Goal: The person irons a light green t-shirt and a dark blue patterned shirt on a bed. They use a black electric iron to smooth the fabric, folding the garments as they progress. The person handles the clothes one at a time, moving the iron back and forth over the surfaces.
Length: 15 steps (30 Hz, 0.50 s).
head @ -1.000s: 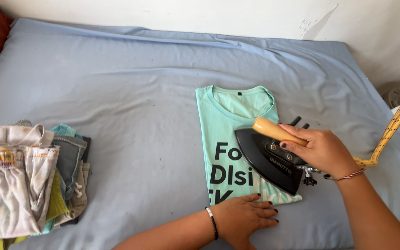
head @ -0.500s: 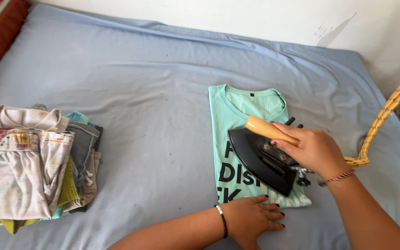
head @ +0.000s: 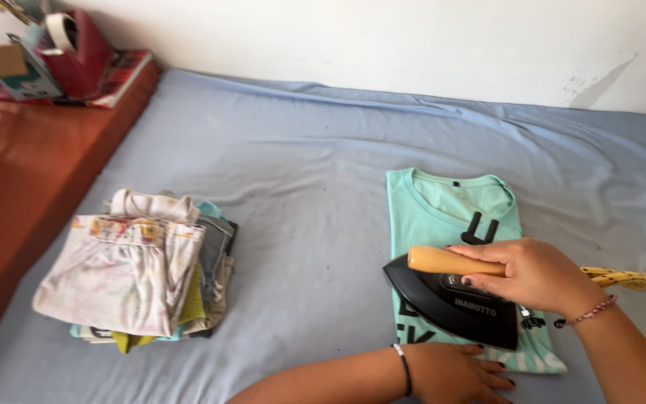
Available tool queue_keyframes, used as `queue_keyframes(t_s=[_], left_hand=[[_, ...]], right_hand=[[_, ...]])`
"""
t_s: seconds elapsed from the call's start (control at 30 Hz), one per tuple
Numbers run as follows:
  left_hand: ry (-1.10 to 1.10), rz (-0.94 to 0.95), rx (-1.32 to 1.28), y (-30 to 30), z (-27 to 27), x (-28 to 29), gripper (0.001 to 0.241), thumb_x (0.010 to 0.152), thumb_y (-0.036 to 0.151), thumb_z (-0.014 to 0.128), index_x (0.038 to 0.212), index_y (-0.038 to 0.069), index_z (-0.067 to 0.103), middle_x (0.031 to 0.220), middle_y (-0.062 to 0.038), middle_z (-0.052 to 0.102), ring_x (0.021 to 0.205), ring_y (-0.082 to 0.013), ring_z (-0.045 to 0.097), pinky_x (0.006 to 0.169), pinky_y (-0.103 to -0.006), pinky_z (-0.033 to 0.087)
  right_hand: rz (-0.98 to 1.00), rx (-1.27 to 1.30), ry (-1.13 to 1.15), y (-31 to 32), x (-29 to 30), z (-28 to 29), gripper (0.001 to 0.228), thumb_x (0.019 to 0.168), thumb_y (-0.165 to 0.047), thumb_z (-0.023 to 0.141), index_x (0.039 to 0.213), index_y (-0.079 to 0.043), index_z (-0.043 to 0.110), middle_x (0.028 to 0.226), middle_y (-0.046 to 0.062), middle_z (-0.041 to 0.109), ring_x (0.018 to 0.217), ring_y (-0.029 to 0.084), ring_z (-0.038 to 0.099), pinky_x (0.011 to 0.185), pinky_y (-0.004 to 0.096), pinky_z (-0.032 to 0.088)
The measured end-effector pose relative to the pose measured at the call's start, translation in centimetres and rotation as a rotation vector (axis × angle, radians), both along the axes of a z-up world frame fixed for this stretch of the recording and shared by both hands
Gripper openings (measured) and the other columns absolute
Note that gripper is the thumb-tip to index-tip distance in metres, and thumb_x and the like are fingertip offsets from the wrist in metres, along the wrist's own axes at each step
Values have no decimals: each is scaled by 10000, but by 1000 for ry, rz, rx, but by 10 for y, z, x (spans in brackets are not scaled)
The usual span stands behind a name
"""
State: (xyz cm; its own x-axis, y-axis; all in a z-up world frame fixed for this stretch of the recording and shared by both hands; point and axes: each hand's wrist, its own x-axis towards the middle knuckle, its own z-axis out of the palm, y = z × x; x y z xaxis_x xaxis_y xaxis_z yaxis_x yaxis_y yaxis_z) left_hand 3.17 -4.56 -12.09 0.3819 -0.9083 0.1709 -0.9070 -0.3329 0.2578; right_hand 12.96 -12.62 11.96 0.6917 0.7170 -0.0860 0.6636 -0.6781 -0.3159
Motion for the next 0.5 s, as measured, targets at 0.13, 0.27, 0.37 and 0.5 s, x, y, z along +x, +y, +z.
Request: queue_keyframes(t_s=[0.13, 0.27, 0.37, 0.5], left_hand=[[-25, -44, -32, 6, 0, 5, 534, 1003, 411, 549, 1512, 253, 507, 1708, -29, 398, 1638, -284, 285, 1312, -534, 218], [85, -14, 17, 15, 34, -7, 672, 882, 422, 630, 1518, 242, 510, 1640, -67, 403, 1561, -299, 301, 1279, -547, 176], [302, -63, -98, 30, 67, -10, 655, 852, 409, 697, 1444, 161, 564, 1517, -135, 519, 1451, -334, 418, 1237, -575, 152], [1065, -107, -641, 77, 96, -1, 371, 1031, 220, 664, 1302, -33, 666, 1207, -193, 736, 1060, -297, 738, 1020, -521, 590]], right_hand=[[-190, -63, -222, 16, -18, -3, 555, 832, -515, 724, 1377, -479, 620, 859, 14, 792, 706, 260, 736, 659, 401, 570], [-290, -104, -317, 34, -14, -5, 500, 894, -498, 657, 1387, -423, 610, 826, 79, 760, 745, 307, 724, 673, 437, 565], [-262, -45, -259, 38, -3, -6, 510, 883, -494, 682, 1377, -382, 627, 853, 109, 759, 762, 329, 720, 699, 450, 567], [-179, 62, -77, 21, -4, -5, 520, 852, -450, 696, 1361, -370, 629, 885, 64, 786, 745, 276, 747, 710, 420, 578]])
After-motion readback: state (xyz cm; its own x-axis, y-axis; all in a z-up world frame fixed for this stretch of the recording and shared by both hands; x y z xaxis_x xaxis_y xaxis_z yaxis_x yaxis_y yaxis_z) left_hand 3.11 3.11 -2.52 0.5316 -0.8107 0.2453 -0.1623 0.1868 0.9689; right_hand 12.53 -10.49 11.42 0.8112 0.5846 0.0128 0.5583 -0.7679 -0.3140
